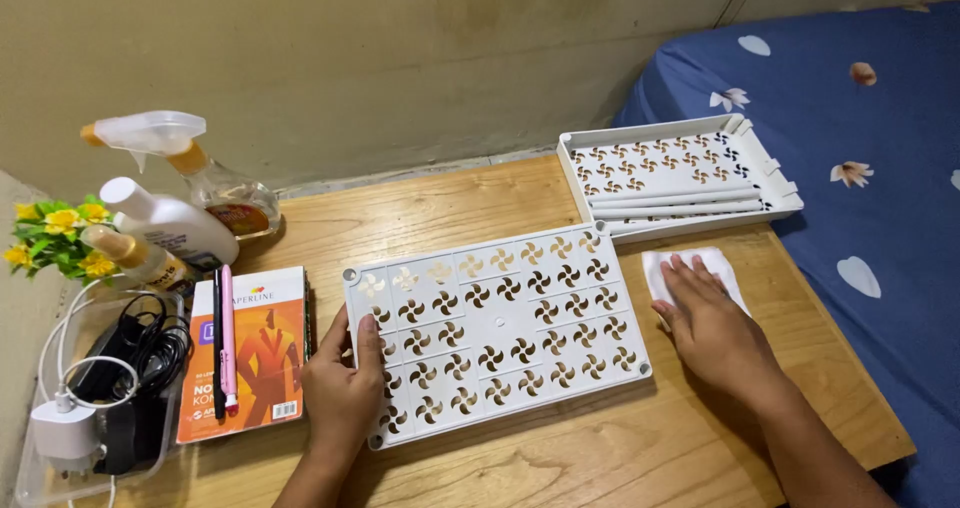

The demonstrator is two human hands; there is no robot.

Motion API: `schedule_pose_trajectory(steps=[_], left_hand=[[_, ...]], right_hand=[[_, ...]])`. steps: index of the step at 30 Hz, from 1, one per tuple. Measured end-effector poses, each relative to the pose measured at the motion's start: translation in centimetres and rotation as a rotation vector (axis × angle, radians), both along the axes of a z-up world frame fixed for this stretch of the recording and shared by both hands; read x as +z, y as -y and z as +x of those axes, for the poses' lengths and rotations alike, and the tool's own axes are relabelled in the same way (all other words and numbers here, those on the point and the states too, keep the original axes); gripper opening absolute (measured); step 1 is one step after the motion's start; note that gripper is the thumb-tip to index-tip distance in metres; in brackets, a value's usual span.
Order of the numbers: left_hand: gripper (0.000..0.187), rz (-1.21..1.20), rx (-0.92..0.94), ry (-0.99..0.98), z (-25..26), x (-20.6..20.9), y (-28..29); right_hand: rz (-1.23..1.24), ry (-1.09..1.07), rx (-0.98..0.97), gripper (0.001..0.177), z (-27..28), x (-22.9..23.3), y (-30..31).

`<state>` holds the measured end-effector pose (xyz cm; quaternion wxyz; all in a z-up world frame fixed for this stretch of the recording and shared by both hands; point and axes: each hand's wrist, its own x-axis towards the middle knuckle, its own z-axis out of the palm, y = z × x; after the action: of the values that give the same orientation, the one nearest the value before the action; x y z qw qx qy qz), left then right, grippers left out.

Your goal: The user is assembling a two-tier white plastic rack on a wooden table.

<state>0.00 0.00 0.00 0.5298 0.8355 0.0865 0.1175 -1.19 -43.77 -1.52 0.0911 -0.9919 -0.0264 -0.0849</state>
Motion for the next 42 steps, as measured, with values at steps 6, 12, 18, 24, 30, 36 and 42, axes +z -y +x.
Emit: schedule_pose_trajectory(steps=[6,12,18,24,30,36,42], left_hand=[[0.044,0.015,-0.032,0.079,0.0,-1.3,-0.4],[0.043,-0.007,-0.002,0.17,-0.3,0.5,-0.7],[0.042,0.016,-0.054,0.423,-0.7,1.2,-1.1],[0.035,0.196,-0.064,0.506,-1.2,3.1,-1.8],[0.048,0.369,-0.218,0.505,-1.0,5.5,-4.2],[0.06,0.519,-0.437,0.171,-0.7,6.2,-6.2],[0.046,0.502,-0.66,0.188,-0.4,4.2,-6.0]], right_hand=[[0.867,-0.385,-0.202,0.053,2.5,3.6,-3.9],[0.953,-0.393,-0.184,0.051,3.5,7.6,-7.3],[1.172,-0.198,0.04,0.048,4.4,4.7,-4.4],[1.328,-0.037,0.089,0.055,3.3,4.5,-3.4],[1.203,0.008,0.276,0.034,2.4,6.9,-4.8],[0.705,0.104,0.466,0.034,2.8,6.0,-3.5],[0.503,-0.138,0.422,0.021,2.9,4.0,-2.8]])
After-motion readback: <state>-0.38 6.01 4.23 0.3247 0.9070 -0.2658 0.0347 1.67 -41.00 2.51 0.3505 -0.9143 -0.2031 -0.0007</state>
